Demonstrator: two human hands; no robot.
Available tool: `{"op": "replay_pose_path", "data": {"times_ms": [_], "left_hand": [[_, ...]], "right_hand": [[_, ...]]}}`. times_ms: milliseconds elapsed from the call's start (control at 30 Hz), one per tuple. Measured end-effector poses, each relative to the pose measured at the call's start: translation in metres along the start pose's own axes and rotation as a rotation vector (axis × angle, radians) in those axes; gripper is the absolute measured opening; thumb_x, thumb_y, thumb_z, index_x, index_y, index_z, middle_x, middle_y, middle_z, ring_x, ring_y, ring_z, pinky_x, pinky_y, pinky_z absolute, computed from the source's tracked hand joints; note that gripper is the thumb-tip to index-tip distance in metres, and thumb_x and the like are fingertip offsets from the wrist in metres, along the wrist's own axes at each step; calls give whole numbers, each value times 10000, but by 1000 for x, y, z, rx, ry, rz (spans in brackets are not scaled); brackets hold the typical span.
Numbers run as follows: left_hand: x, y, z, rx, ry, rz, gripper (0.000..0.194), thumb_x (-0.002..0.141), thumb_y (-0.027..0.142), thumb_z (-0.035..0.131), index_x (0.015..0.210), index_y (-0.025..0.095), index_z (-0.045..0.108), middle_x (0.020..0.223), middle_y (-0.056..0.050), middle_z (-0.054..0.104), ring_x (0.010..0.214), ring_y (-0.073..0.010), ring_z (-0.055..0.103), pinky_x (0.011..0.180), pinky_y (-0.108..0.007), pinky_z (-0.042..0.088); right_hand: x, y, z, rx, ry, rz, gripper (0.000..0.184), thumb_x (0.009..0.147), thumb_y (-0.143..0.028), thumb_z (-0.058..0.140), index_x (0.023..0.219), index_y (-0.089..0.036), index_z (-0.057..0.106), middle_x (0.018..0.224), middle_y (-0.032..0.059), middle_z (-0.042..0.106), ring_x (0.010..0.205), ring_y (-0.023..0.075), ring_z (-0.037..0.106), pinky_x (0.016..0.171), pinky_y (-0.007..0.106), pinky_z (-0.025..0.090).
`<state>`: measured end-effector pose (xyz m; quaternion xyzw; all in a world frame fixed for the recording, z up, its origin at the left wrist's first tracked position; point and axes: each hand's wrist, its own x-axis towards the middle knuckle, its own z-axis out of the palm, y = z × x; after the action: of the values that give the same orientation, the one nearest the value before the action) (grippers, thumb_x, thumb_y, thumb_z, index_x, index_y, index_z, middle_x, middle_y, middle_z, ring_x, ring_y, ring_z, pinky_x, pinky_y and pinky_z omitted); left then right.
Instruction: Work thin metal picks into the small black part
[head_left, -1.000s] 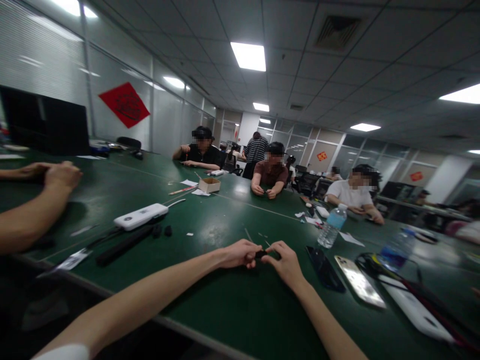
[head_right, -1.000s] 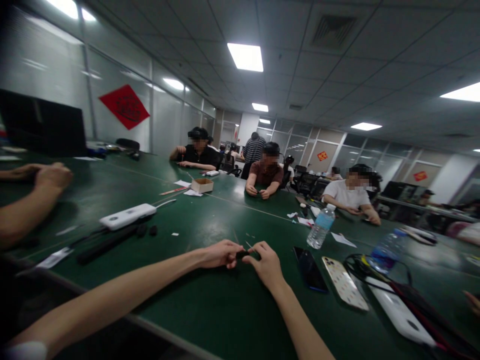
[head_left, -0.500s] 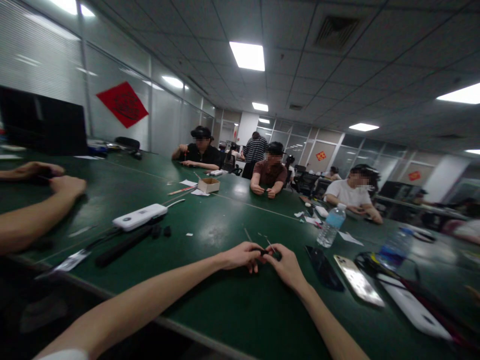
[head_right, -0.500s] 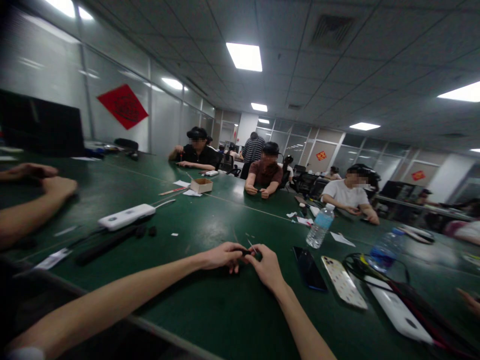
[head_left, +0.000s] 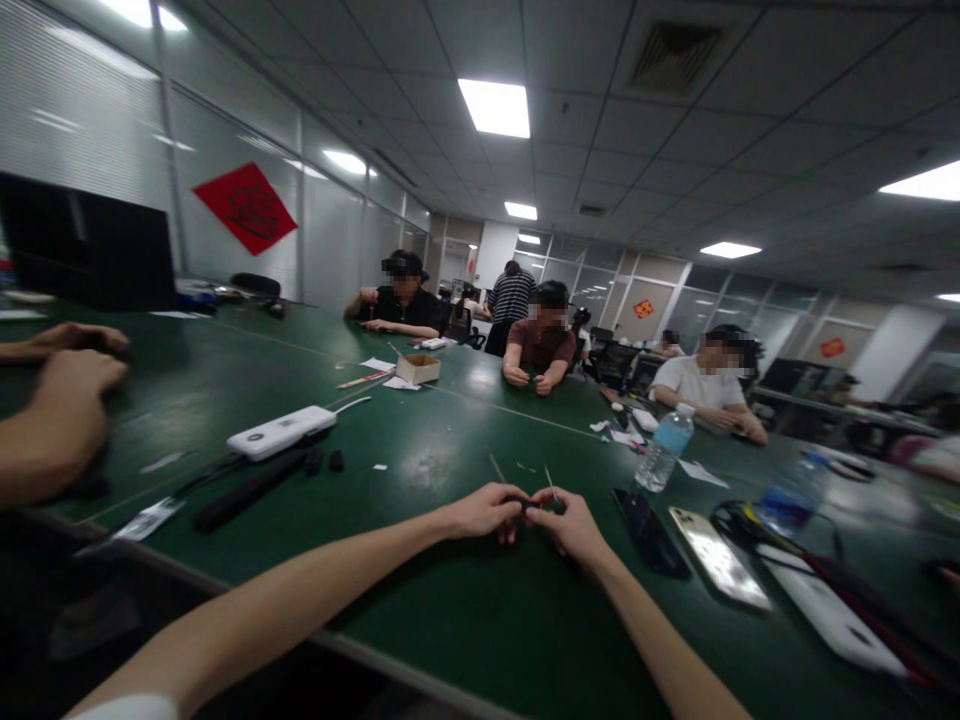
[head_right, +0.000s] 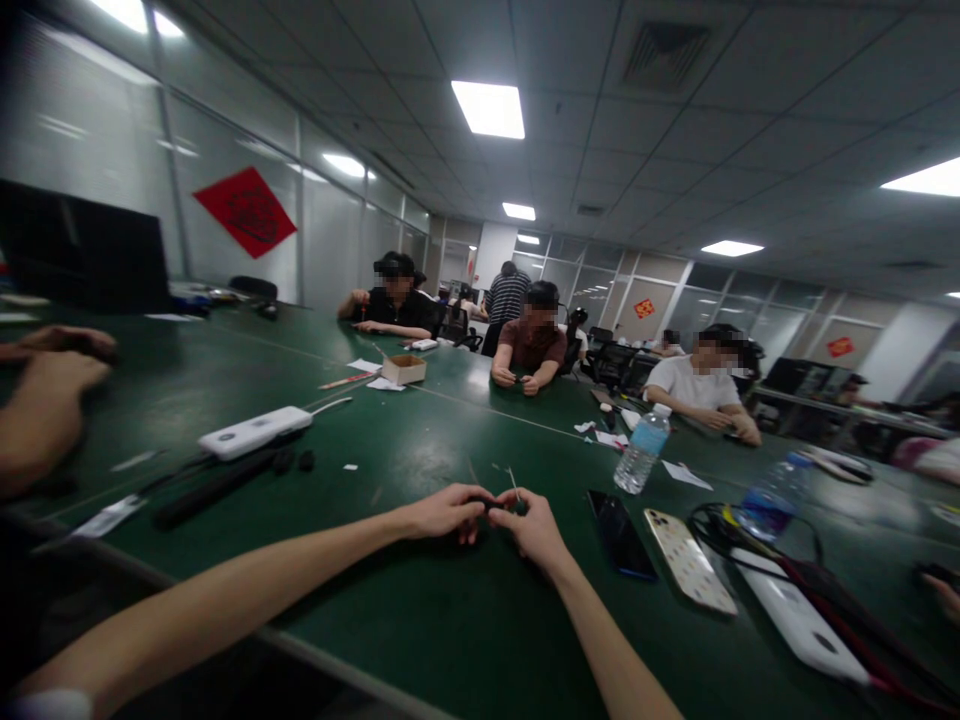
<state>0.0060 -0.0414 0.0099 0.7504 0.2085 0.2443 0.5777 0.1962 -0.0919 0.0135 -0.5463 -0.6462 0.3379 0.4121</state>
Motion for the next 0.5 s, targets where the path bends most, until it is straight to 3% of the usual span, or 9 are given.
{"op": "replay_pose_path", "data": {"times_ms": [167,367,500], "left_hand": [[0,3,1,-35,13,-15,428,828,399,474,1157,127,497,755,-41,602,573,-113,572,516,-225,429],[3,-2,0,-225,96,-37,422,792,462,528,1068,144,528,872,-75,599,602,-117,586,499,-224,428],[4,-4,-3,-340,112,-25,391,766,387,607,1057,141,520,892,-86,607,616,-109,583,517,-218,429]], "right_hand": [[-3,-5,1,61,1,-29,364,709,-455,622,940,-178,575,667,-13,608,354,51,376,296,165,282],[-4,-9,0,11,87,-87,394,679,-420,646,983,-177,588,848,27,630,391,53,418,308,175,305],[-2,-10,-1,-6,147,-103,420,675,-427,644,1002,-170,588,904,53,634,431,72,458,351,200,352]]}}
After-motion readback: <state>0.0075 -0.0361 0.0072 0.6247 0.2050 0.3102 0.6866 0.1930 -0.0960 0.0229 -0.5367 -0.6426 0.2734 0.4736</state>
